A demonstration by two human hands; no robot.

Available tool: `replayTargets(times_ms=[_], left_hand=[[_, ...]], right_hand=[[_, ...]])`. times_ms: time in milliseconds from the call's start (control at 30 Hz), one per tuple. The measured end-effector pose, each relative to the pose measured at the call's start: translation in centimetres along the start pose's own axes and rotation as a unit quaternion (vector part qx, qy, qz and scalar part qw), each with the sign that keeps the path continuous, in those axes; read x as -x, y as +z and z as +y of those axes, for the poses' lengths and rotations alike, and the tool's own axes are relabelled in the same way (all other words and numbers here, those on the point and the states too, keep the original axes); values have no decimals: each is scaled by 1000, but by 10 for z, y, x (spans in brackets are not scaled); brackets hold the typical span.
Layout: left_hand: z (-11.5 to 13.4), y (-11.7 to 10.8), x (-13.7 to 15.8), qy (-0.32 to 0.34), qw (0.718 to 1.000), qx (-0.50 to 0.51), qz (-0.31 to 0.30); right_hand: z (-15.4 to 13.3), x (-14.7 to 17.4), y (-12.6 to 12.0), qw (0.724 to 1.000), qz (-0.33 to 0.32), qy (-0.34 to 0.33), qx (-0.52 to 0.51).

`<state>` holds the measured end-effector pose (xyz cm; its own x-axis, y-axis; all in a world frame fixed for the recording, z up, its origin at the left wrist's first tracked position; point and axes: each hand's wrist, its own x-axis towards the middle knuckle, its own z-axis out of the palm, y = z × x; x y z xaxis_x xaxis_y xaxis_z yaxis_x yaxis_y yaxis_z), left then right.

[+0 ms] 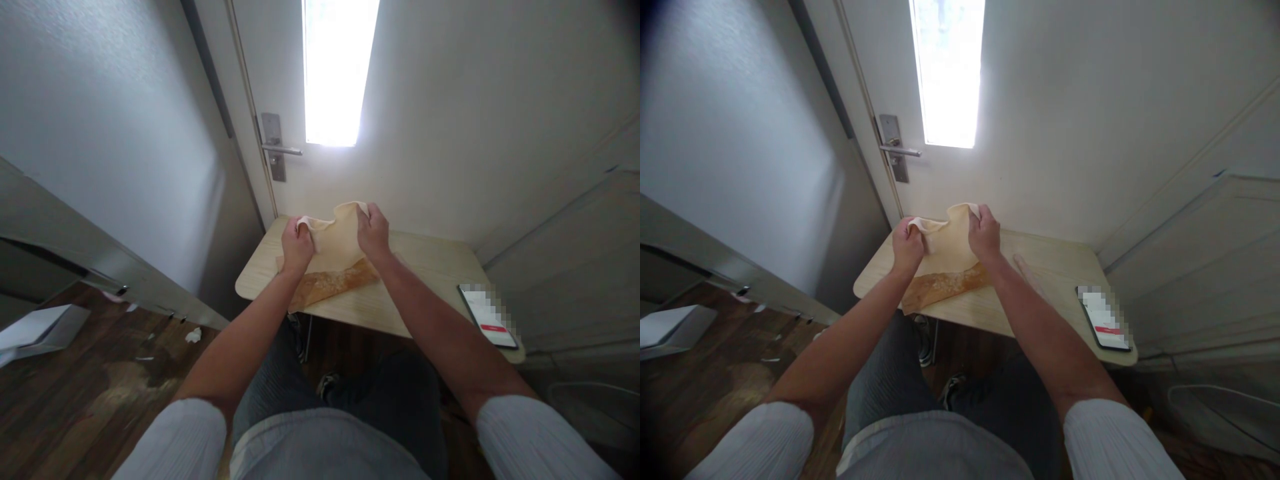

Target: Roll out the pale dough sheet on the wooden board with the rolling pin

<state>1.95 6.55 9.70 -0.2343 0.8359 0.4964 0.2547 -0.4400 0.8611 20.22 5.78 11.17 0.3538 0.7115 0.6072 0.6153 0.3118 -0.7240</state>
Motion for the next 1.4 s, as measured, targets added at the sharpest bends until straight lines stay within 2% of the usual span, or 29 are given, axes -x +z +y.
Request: replayTargets(times_ms=[433,833,1400], left_hand=[[12,4,-4,-3,1000,2,-15],[26,5,-7,6,1000,3,2],[40,19,-33,-4,1000,13,1]], right_hand=[[-8,-5,-15,1000,21,-8,-11],[-21,-10,-21,999,39,-15,2],[-23,-32,-19,997,70,-31,-28]])
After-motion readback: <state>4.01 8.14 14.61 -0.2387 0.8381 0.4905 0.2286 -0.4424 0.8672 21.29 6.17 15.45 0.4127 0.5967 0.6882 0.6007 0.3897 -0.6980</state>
